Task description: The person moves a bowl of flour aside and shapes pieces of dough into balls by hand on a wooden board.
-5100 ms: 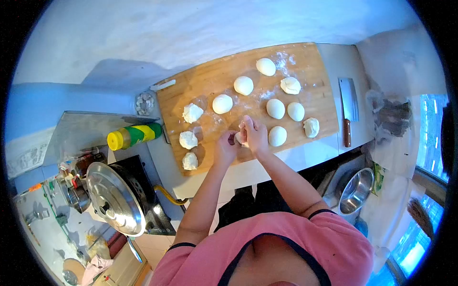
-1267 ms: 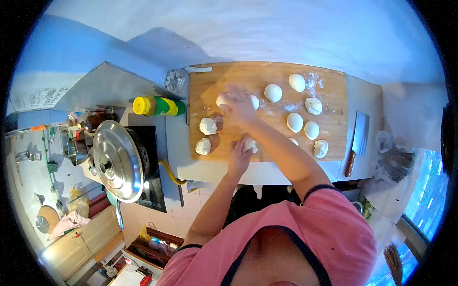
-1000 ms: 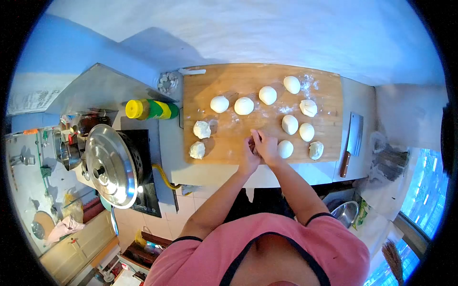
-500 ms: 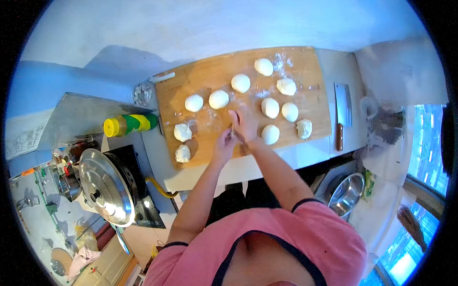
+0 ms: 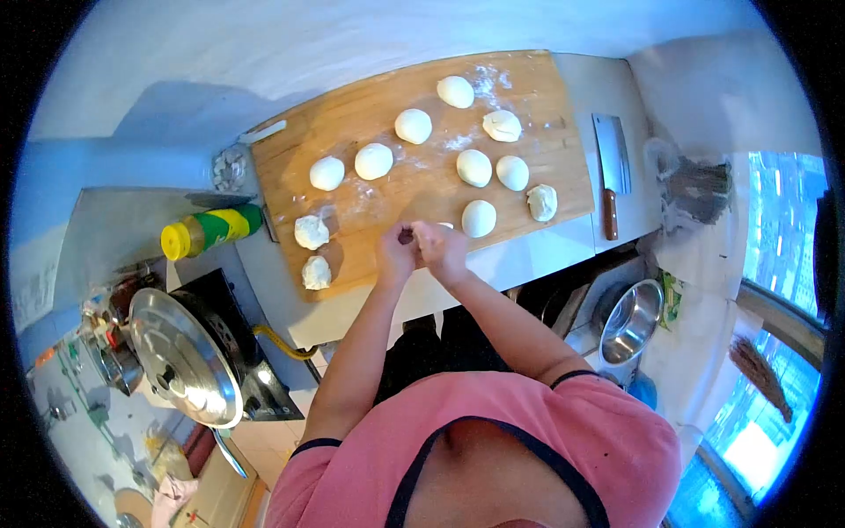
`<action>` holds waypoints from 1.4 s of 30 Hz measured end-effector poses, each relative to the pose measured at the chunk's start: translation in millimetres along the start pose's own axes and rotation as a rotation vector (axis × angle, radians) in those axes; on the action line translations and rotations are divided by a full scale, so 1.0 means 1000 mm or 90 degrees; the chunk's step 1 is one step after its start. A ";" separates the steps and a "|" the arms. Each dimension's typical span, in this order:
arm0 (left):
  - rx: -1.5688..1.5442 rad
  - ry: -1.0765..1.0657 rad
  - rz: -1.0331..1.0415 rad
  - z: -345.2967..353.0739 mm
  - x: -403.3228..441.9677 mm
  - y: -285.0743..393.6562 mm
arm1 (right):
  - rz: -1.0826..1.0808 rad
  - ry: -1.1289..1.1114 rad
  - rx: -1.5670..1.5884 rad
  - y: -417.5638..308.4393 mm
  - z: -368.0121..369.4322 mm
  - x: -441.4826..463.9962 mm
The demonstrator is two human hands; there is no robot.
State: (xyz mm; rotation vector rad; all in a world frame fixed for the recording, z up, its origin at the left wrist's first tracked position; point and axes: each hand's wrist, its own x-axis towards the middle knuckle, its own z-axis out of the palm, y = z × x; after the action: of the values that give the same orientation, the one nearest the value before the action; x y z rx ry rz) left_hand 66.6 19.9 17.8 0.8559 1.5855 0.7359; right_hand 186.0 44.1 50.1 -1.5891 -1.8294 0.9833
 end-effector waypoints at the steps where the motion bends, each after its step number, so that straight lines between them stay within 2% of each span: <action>1: 0.029 0.035 0.055 -0.001 -0.006 0.001 | -0.079 -0.071 -0.163 -0.002 0.005 -0.002; 2: 0.057 0.076 0.114 -0.002 -0.006 0.003 | -0.078 -0.064 -0.160 0.000 0.013 0.016; 3: -0.116 0.062 -0.009 -0.001 -0.001 -0.003 | -0.015 -0.078 -0.189 0.000 0.019 0.048; 4: -0.112 0.066 -0.011 -0.005 0.001 0.001 | 0.052 -0.099 -0.215 0.000 0.023 0.061; 5: -0.145 0.014 0.026 -0.012 0.004 0.004 | 0.057 -0.101 -0.206 -0.002 0.025 0.055; 6: -0.178 -0.041 0.067 -0.023 0.005 0.012 | -0.034 0.024 -0.086 -0.005 0.025 0.053; 7: 0.068 -0.101 0.097 -0.037 0.003 0.027 | -0.138 0.155 0.030 -0.007 0.022 0.062; 8: 0.071 -0.099 0.108 -0.037 0.004 0.026 | -0.147 0.163 0.031 -0.011 0.020 0.058; 10: -0.127 -0.061 0.122 -0.032 -0.008 0.010 | -0.043 0.031 0.030 -0.007 0.027 0.021; 11: -0.125 -0.058 0.123 -0.027 -0.016 0.007 | -0.134 0.090 -0.017 0.010 0.033 0.023; 12: -0.018 0.051 0.159 -0.021 -0.023 0.009 | -0.141 0.090 -0.014 0.011 0.033 0.034; 13: 0.088 0.160 0.193 -0.017 -0.023 0.013 | -0.082 0.086 0.050 0.013 0.034 0.046; 14: 0.088 0.165 0.199 -0.014 -0.018 0.018 | -0.022 0.082 0.112 0.014 0.034 0.054; 15: 0.067 0.072 0.123 -0.011 -0.016 0.020 | 0.146 0.022 0.217 -0.008 0.017 0.053; 16: 0.048 -0.024 0.049 -0.009 -0.013 0.023 | 0.150 0.029 0.216 -0.009 0.014 0.045; 18: 0.021 -0.056 0.094 -0.001 -0.002 0.032 | 0.107 0.003 0.438 -0.004 -0.007 0.039; 20: -0.008 -0.091 0.121 0.006 -0.003 0.038 | 0.063 0.046 0.350 -0.009 -0.062 0.049; 22: -0.228 -0.167 0.030 0.006 0.007 0.050 | -0.108 0.203 0.026 0.031 -0.102 0.085; 23: -0.273 -0.172 -0.029 0.004 0.001 0.072 | -0.109 0.208 0.028 0.051 -0.108 0.100; 24: -0.272 -0.167 -0.022 0.006 0.002 0.076 | -0.120 0.225 -0.166 0.072 -0.111 0.118; 26: -0.273 -0.133 -0.061 0.010 -0.001 0.079 | -0.138 0.238 -0.353 0.088 -0.120 0.140; 28: -0.294 -0.111 -0.074 0.021 -0.006 0.077 | -0.174 0.046 -0.332 0.097 -0.126 0.146; 29: -0.334 -0.097 -0.078 0.025 -0.008 0.076 | -0.169 0.045 -0.325 0.103 -0.130 0.143; 31: -0.376 -0.082 -0.076 0.035 -0.002 0.086 | -0.086 0.149 -0.070 0.108 -0.153 0.142; 34: -0.363 -0.038 -0.019 0.051 0.012 0.109 | -0.120 0.169 -0.111 0.126 -0.195 0.103; 36: -0.147 -0.116 0.019 0.061 0.043 0.132 | -0.065 0.077 -0.245 0.151 -0.200 0.078; 37: -0.088 -0.091 0.113 0.076 0.063 0.137 | -0.069 0.078 -0.247 0.140 -0.208 0.084; 38: -0.089 -0.088 0.118 0.087 0.083 0.144 | -0.107 0.137 -0.273 0.129 -0.214 0.094; 39: 0.032 -0.114 0.135 0.097 0.098 0.160 | -0.144 0.193 -0.298 0.117 -0.216 0.103; 40: 0.154 -0.143 0.145 0.107 0.107 0.168 | -0.039 0.163 -0.133 0.113 -0.211 0.123; 41: 0.155 -0.144 0.143 0.117 0.120 0.167 | 0.064 0.134 0.033 0.110 -0.204 0.153; 42: 0.206 -0.165 0.174 0.126 0.138 0.162 | 0.058 0.115 0.165 0.114 -0.187 0.179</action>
State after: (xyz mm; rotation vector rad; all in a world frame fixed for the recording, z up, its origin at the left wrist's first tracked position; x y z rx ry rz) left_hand 199.1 225.5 57.5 1.3692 1.3879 0.5359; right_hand 368.6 260.0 57.9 -1.5560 -1.4574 1.0340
